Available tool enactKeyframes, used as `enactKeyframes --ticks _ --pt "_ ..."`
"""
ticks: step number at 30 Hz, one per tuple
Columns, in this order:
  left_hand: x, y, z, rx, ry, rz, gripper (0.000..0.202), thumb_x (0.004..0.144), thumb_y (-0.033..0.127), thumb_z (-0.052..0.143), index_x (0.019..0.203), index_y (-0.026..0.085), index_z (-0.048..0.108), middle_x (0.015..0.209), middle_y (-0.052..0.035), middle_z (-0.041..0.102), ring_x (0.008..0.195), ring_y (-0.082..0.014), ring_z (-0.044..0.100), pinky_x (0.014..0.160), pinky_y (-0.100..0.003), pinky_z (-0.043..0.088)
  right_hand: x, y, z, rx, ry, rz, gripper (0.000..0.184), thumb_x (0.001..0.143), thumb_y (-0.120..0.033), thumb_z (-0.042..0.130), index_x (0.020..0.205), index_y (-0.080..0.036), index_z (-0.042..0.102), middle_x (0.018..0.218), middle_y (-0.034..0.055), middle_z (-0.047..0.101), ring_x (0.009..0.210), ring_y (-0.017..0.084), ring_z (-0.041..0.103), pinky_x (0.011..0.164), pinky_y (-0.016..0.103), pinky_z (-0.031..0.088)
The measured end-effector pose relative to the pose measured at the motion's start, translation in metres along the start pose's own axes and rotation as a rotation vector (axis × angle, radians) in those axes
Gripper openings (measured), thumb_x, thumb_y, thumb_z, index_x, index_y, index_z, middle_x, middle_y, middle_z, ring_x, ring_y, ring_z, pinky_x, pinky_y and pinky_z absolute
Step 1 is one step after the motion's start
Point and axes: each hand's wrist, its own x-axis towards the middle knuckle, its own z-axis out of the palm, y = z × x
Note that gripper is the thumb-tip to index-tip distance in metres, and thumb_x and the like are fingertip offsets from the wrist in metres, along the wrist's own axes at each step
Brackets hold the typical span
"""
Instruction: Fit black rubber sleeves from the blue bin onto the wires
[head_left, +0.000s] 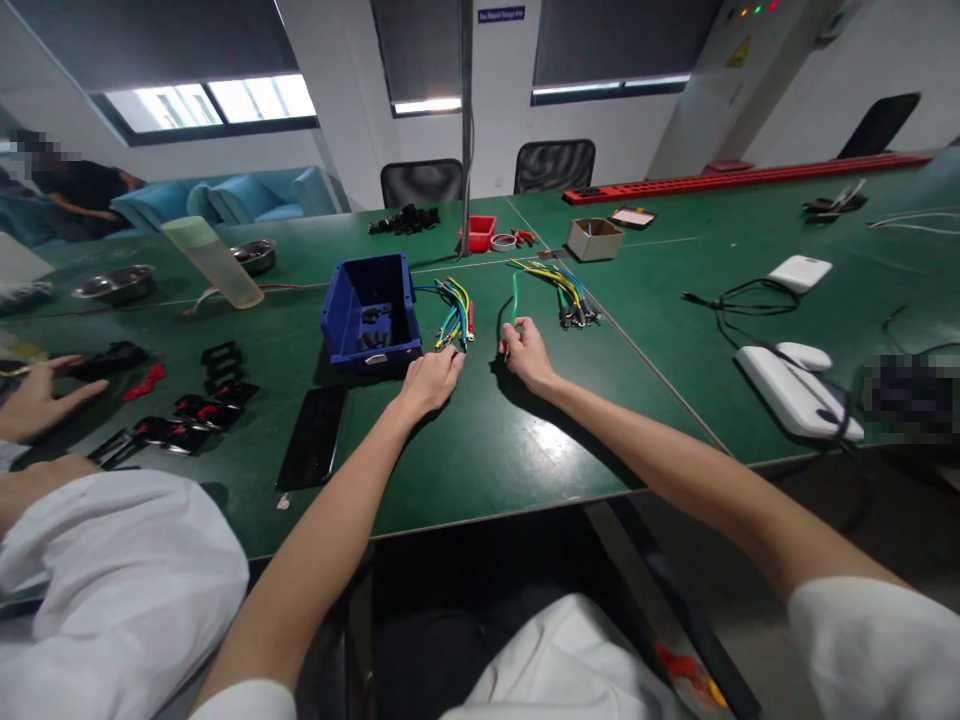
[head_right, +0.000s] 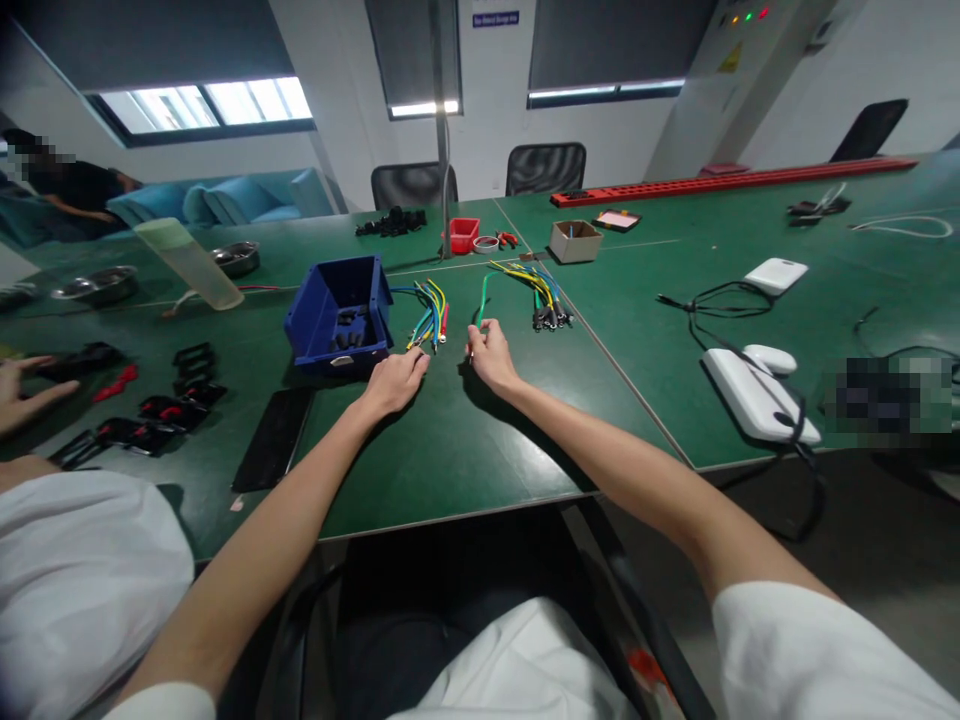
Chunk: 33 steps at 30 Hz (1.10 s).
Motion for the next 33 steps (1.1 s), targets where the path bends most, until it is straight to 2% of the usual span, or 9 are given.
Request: enactKeyframes --ticks 4,10,15,21,33 --pt "0.000 -0.001 0.001 -0.006 0.000 0.018 0.053 0.095 0.051 0.014 0.095 0.022 0.059 0.090 -0.0086 0.068 0.086 -0.0245 0.065 0.068 -0.029 0.039 -0.009 -0.007 0.001 -0.023 -0.117 -0.039 0.031 0.084 -0.052 0.047 0.094 -0.026 0.033 0.063 -0.0070 0.054 0.035 0.009 0.043 0.033 0.021 0.031" --pt "-0.001 -0.003 -0.001 -0.061 0.010 -0.001 0.041 0.096 0.041 0.022 0.098 0.024 0.059 0.091 -0.0070 0.068 0.086 -0.0237 0.064 0.067 -0.028 0.038 -0.017 -0.012 0.004 -0.068 -0.186 -0.082 0.029 0.082 -0.046 0.051 0.094 -0.026 0.034 0.065 -0.0066 0.055 0.039 0.011 0.049 0.038 0.023 0.039" --pt "-0.002 -0.001 -0.002 -0.070 0.030 -0.017 0.038 0.095 0.041 0.025 0.104 0.024 0.057 0.093 -0.0078 0.069 0.088 -0.0252 0.065 0.068 -0.029 0.039 -0.017 -0.013 0.006 -0.053 -0.191 -0.091 0.031 0.079 -0.045 0.055 0.093 -0.025 0.035 0.065 -0.0065 0.057 0.044 0.012 0.054 0.042 0.024 0.043" --pt "-0.002 -0.001 -0.001 -0.086 0.032 -0.013 0.039 0.095 0.041 0.023 0.100 0.025 0.058 0.092 -0.0058 0.069 0.087 -0.0234 0.064 0.067 -0.028 0.039 -0.018 -0.015 0.006 -0.045 -0.171 -0.089 0.030 0.079 -0.044 0.054 0.090 -0.025 0.034 0.064 -0.0063 0.057 0.045 0.012 0.055 0.044 0.025 0.043" --pt "-0.001 0.007 -0.001 -0.101 0.057 0.068 0.022 0.084 0.032 0.050 0.100 0.024 0.062 0.098 -0.0032 0.067 0.090 -0.0187 0.061 0.074 -0.027 0.045 -0.009 -0.010 0.001 0.035 -0.056 -0.042 0.034 0.078 -0.048 0.054 0.090 -0.026 0.032 0.061 -0.0078 0.055 0.042 0.010 0.051 0.042 0.021 0.039"
